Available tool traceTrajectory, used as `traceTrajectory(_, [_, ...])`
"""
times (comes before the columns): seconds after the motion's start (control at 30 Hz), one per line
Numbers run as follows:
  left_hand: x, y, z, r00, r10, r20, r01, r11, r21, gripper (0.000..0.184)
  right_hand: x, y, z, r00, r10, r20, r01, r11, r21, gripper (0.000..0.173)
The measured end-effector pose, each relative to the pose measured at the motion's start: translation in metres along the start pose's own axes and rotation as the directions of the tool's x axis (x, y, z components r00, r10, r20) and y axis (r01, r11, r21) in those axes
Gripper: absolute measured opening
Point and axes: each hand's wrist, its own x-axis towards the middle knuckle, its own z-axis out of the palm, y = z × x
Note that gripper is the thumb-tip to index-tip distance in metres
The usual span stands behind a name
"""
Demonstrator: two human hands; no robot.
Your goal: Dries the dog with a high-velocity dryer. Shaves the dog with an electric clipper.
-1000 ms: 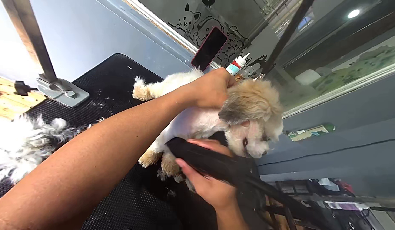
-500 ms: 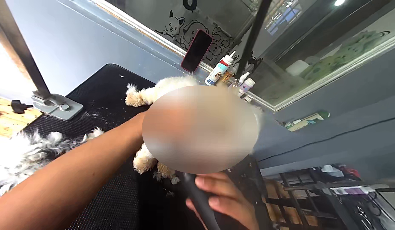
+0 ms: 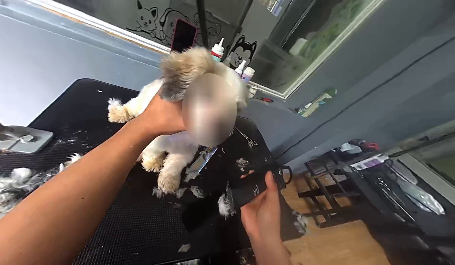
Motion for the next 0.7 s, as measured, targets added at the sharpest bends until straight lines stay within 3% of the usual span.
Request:
traceTrajectory(0.13, [0.015, -0.012, 0.012, 0.997, -0.059, -0.056, 0.059, 0.998, -0.009, 0.06, 0.029, -0.001, -0.002, 0.969, -0.208, -0.134, 0.175, 0.958, -0.227, 0.045])
traceTrajectory(0.17, [0.018, -0.014, 0.012, 0.996, -0.078, -0.045, 0.078, 0.997, 0.004, 0.061, 0.032, -0.002, -0.004, 0.973, -0.218, -0.081, 0.188, 0.942, -0.278, 0.042])
traceTrajectory(0.23, [0.025, -0.016, 0.008, 0.995, -0.101, -0.014, 0.101, 0.993, 0.056, 0.063, 0.037, -0.004, -0.011, 0.975, -0.157, 0.159, 0.205, 0.912, -0.356, 0.039])
traceTrajectory(0.3, [0.031, -0.016, 0.006, 0.994, -0.107, 0.023, 0.104, 0.989, 0.104, 0.068, 0.041, -0.004, -0.017, 0.899, -0.225, 0.377, 0.354, 0.878, -0.322, 0.04])
traceTrajectory(0.37, [0.039, -0.02, 0.004, 0.99, -0.128, 0.058, 0.12, 0.986, 0.119, 0.073, 0.044, -0.006, -0.008, 0.8, -0.38, 0.465, 0.522, 0.822, -0.228, 0.034])
traceTrajectory(0.43, [0.036, -0.026, 0.007, 0.987, -0.141, 0.077, 0.135, 0.988, 0.077, 0.072, 0.049, -0.012, -0.003, 0.744, -0.39, 0.543, 0.568, 0.797, -0.206, 0.031])
traceTrajectory(0.53, [0.032, -0.034, 0.011, 0.986, -0.153, 0.072, 0.158, 0.985, -0.072, 0.066, 0.051, -0.009, -0.001, 0.828, -0.351, 0.438, 0.46, 0.872, -0.171, 0.039])
traceTrajectory(0.63, [0.026, -0.032, 0.008, 0.985, -0.17, 0.029, 0.172, 0.98, -0.105, 0.068, 0.063, -0.012, -0.006, 0.919, -0.325, 0.225, 0.381, 0.88, -0.285, 0.059])
traceTrajectory(0.7, [0.025, -0.031, 0.006, 0.983, -0.182, 0.005, 0.181, 0.976, -0.125, 0.069, 0.069, -0.014, -0.005, 0.978, -0.173, 0.117, 0.199, 0.943, -0.265, 0.063])
